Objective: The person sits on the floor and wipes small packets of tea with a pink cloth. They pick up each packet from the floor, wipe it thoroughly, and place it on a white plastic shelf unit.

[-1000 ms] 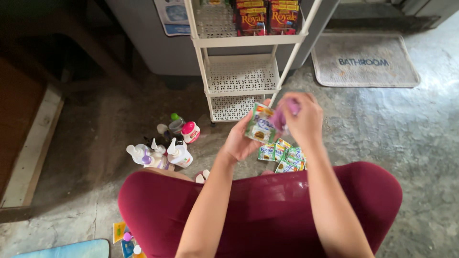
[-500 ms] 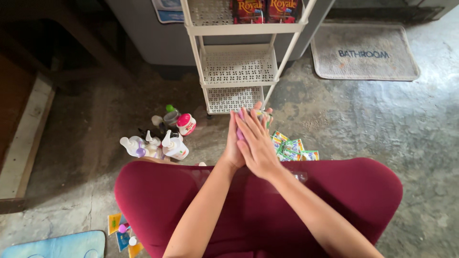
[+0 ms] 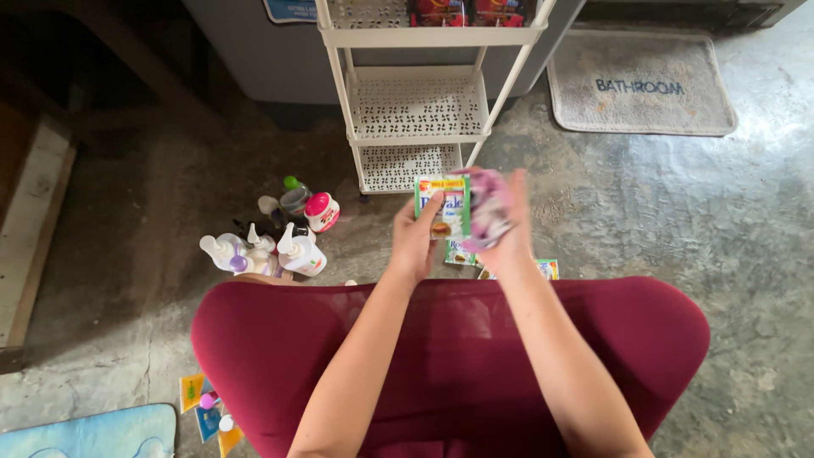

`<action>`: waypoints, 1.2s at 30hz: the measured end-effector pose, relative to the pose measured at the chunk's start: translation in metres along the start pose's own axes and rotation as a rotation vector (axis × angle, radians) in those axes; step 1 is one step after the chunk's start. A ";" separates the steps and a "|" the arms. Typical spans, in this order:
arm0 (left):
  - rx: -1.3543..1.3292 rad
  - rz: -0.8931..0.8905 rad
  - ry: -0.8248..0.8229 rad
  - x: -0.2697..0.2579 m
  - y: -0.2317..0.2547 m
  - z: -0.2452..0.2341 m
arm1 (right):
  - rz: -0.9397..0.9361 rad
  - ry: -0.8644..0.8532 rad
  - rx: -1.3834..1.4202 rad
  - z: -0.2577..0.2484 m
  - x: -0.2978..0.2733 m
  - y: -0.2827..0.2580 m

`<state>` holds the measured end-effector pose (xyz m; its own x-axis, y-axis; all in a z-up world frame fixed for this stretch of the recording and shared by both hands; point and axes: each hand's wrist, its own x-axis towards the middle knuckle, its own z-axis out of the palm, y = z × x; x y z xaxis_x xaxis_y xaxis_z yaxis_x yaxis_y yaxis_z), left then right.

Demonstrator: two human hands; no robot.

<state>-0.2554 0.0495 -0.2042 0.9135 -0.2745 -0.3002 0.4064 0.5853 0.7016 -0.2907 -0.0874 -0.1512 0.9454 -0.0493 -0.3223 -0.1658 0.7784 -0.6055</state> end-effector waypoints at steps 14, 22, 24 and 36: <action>0.012 0.086 -0.282 -0.001 0.013 0.000 | -0.766 -0.249 -1.456 0.044 -0.024 0.056; -0.152 -0.023 -0.407 -0.008 0.006 -0.013 | -0.795 -0.152 -1.600 0.023 -0.010 0.068; -0.131 -0.023 -0.290 0.000 -0.005 -0.013 | -0.702 -0.027 -1.605 0.019 0.003 0.063; -0.049 -0.288 -0.060 -0.001 0.001 -0.013 | -0.831 0.114 -1.724 0.021 0.025 0.051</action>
<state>-0.2559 0.0602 -0.2117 0.7585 -0.4783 -0.4426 0.6503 0.5127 0.5605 -0.2696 -0.0359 -0.1751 0.9134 -0.1182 0.3895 0.1258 -0.8281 -0.5463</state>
